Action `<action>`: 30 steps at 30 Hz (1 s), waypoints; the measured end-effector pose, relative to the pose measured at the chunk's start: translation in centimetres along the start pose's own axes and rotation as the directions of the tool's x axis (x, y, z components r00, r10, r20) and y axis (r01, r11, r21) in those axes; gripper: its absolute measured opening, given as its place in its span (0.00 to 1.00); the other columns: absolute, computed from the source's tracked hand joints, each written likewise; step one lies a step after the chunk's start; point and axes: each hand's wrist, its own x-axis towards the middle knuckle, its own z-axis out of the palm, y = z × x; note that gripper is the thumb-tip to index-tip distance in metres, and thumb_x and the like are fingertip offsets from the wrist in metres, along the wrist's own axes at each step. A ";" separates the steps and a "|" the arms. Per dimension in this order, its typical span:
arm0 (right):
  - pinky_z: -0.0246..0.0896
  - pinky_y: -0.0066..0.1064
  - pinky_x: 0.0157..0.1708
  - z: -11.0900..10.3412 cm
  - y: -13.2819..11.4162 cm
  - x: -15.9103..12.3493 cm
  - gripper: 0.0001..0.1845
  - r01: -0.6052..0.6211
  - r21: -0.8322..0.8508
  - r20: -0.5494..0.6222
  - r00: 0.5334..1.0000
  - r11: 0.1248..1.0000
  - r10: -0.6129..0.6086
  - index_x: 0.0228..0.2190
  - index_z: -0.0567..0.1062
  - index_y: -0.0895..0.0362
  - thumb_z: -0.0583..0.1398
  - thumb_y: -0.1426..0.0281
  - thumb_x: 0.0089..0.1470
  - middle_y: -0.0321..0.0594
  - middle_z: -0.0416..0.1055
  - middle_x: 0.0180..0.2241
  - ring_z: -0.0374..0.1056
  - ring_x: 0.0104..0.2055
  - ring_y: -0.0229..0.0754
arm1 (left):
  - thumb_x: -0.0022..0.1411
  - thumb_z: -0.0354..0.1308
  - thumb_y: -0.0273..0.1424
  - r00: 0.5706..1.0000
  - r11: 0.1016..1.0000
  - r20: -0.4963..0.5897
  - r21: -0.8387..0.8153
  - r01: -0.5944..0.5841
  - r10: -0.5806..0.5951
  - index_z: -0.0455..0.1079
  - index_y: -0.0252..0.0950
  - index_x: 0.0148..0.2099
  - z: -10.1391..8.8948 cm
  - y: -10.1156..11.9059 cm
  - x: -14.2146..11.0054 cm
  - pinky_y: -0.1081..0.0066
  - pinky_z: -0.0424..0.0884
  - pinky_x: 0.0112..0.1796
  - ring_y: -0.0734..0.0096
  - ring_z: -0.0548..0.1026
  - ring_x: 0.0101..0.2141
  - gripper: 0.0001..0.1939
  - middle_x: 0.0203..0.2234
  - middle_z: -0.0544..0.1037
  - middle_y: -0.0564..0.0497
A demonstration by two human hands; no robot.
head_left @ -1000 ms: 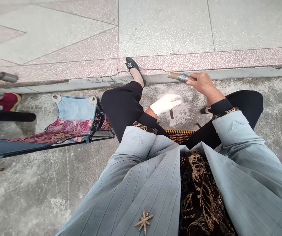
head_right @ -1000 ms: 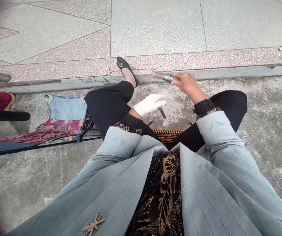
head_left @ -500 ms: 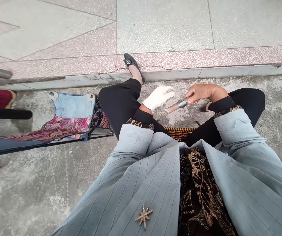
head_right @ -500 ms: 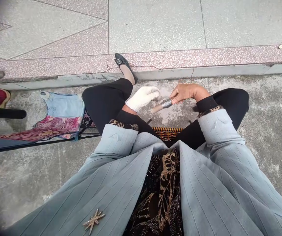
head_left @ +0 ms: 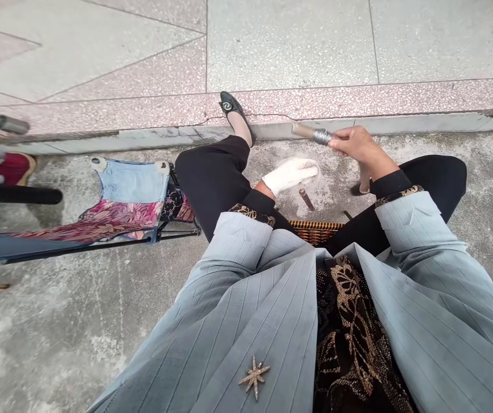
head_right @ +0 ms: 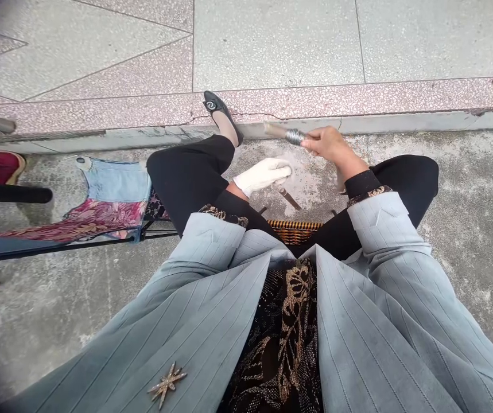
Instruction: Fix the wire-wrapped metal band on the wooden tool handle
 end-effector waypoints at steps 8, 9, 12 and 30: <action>0.55 0.34 0.33 -0.3 -0.5 -0.3 0.12 0.087 -0.616 0.369 0.910 0.783 0.189 0.38 0.87 0.57 0.67 0.64 0.57 0.42 0.78 0.30 0.69 0.33 0.43 | 0.61 0.64 0.35 0.991 0.994 0.075 0.023 0.106 -0.107 0.73 0.34 0.29 -0.3 -1.5 0.4 0.73 0.61 0.27 0.77 0.68 0.22 0.11 0.20 0.72 0.54; 0.55 0.34 0.33 -0.6 -0.5 -0.4 0.12 0.099 -0.589 0.448 0.866 0.802 0.223 0.38 0.87 0.56 0.67 0.63 0.57 0.41 0.77 0.28 0.68 0.31 0.41 | 0.61 0.63 0.35 0.992 0.995 0.081 0.020 0.100 -0.102 0.73 0.34 0.30 -0.4 -1.7 0.4 0.74 0.61 0.27 0.76 0.68 0.22 0.11 0.21 0.72 0.54; 0.58 0.32 0.33 -1.5 -0.4 -0.9 0.13 0.124 -0.401 0.673 0.712 0.907 0.200 0.37 0.88 0.55 0.68 0.59 0.55 0.35 0.74 0.23 0.66 0.27 0.38 | 0.60 0.65 0.36 0.995 0.999 0.086 -0.018 0.049 -0.048 0.73 0.33 0.30 -0.9 -1.7 0.4 0.74 0.60 0.27 0.78 0.65 0.22 0.12 0.20 0.71 0.54; 0.65 0.31 0.29 -0.4 -0.9 -1.3 0.29 0.050 0.395 0.078 0.993 0.917 -0.088 0.37 0.83 0.57 0.72 0.44 0.48 0.37 0.75 0.27 0.66 0.29 0.38 | 0.68 0.64 0.41 1.000 0.965 0.011 -0.262 -0.007 0.010 0.76 0.30 0.33 -0.6 -1.6 0.5 0.75 0.69 0.30 0.76 0.75 0.24 0.18 0.23 0.78 0.48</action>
